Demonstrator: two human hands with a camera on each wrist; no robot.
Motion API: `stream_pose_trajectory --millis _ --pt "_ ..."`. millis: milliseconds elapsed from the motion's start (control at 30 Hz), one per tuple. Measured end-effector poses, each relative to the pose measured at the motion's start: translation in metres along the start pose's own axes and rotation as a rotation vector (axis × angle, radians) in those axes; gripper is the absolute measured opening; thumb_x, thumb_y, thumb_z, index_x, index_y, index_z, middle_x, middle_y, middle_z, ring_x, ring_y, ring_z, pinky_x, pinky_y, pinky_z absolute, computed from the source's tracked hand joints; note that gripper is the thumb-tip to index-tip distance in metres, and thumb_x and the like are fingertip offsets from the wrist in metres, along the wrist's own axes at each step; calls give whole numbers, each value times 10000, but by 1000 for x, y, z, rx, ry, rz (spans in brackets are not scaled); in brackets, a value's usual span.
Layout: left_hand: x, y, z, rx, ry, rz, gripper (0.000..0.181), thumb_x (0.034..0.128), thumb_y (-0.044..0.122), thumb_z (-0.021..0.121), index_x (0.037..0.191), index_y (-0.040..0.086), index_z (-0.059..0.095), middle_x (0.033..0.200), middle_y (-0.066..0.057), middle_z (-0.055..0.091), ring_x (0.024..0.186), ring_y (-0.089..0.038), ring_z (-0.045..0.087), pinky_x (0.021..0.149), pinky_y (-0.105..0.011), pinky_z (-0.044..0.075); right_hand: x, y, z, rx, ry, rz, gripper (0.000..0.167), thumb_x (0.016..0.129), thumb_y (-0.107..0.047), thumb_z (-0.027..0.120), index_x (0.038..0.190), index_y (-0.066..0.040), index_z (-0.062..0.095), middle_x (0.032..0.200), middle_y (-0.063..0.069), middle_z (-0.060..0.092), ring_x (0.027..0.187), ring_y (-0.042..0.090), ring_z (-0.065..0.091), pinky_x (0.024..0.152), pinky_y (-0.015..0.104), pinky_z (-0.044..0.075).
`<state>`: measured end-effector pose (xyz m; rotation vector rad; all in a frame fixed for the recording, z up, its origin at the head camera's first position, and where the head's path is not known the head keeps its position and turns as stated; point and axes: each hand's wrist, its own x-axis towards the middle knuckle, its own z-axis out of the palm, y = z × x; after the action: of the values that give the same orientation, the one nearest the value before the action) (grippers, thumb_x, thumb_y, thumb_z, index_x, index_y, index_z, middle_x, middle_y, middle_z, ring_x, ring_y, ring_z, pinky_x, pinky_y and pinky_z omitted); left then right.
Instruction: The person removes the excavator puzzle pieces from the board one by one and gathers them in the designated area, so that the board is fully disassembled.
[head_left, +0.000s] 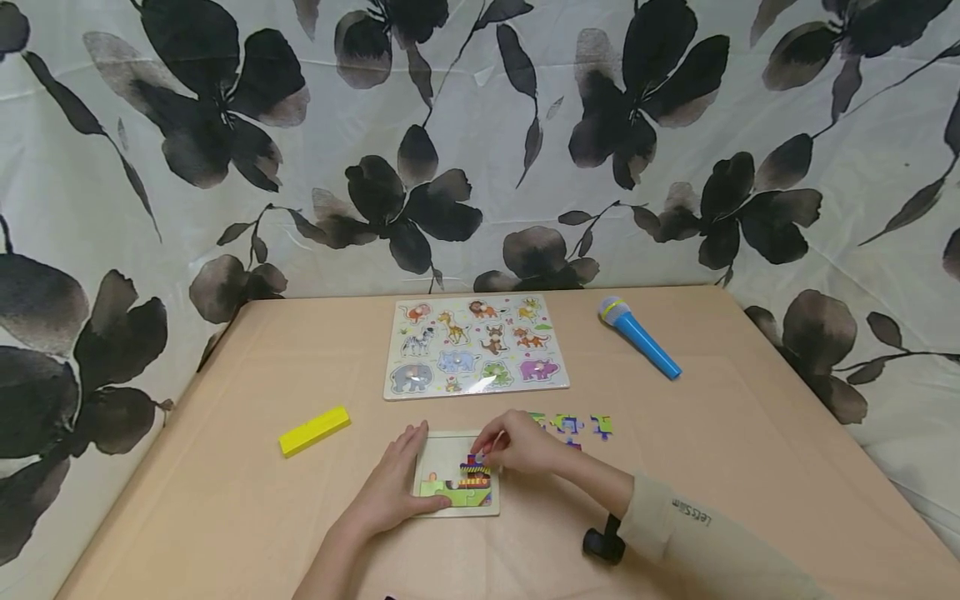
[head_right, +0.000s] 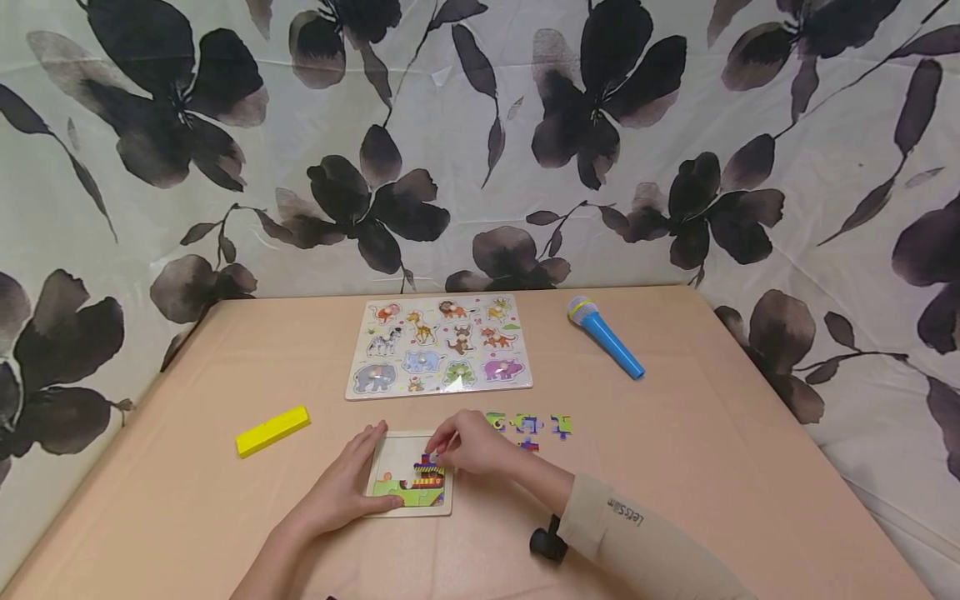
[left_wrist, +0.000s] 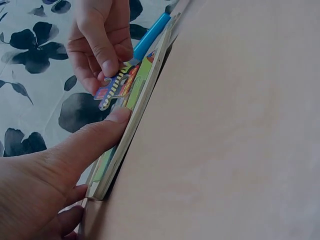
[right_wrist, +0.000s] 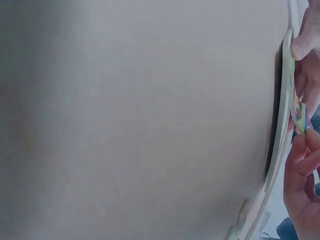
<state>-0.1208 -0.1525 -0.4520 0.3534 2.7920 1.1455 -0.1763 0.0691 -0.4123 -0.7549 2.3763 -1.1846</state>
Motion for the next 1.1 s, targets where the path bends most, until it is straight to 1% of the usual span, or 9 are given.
stream_pose_trajectory --millis 333,633,833,933,1100 --pt "2 2 1 -5 2 -8 1052 609 335 842 1424 5 265 1461 -190 259 1357 -354 162 1083 -521 142 0 6 6 54 44 24 89 781 40 669 823 -30 705 692 -13 584 589 94 490 477 178 426" --pt "1 2 1 -15 1 -12 1057 606 331 845 1425 6 263 1462 -190 257 1358 -353 158 1083 -523 136 0 7 7 181 53 107 82 781 70 636 823 25 689 684 43 580 560 101 473 479 197 430" --pt "1 2 1 -18 3 -13 1054 606 330 845 1427 12 265 1460 -199 255 1356 -355 161 1082 -525 139 0 7 8 218 61 140 72 788 58 632 822 30 689 662 28 572 528 96 457 480 196 417" --pt "1 2 1 -16 6 -12 1050 604 322 847 1424 10 270 1457 -206 259 1354 -359 167 1080 -529 144 1 7 9 199 65 130 72 781 52 639 819 23 693 661 18 578 538 90 463 482 183 407" --pt "1 2 1 -12 7 -6 1048 600 314 850 1423 11 276 1456 -210 257 1350 -364 174 1075 -537 150 1 7 10 46 47 41 69 789 19 663 813 -32 703 683 -17 589 606 86 483 526 169 419"
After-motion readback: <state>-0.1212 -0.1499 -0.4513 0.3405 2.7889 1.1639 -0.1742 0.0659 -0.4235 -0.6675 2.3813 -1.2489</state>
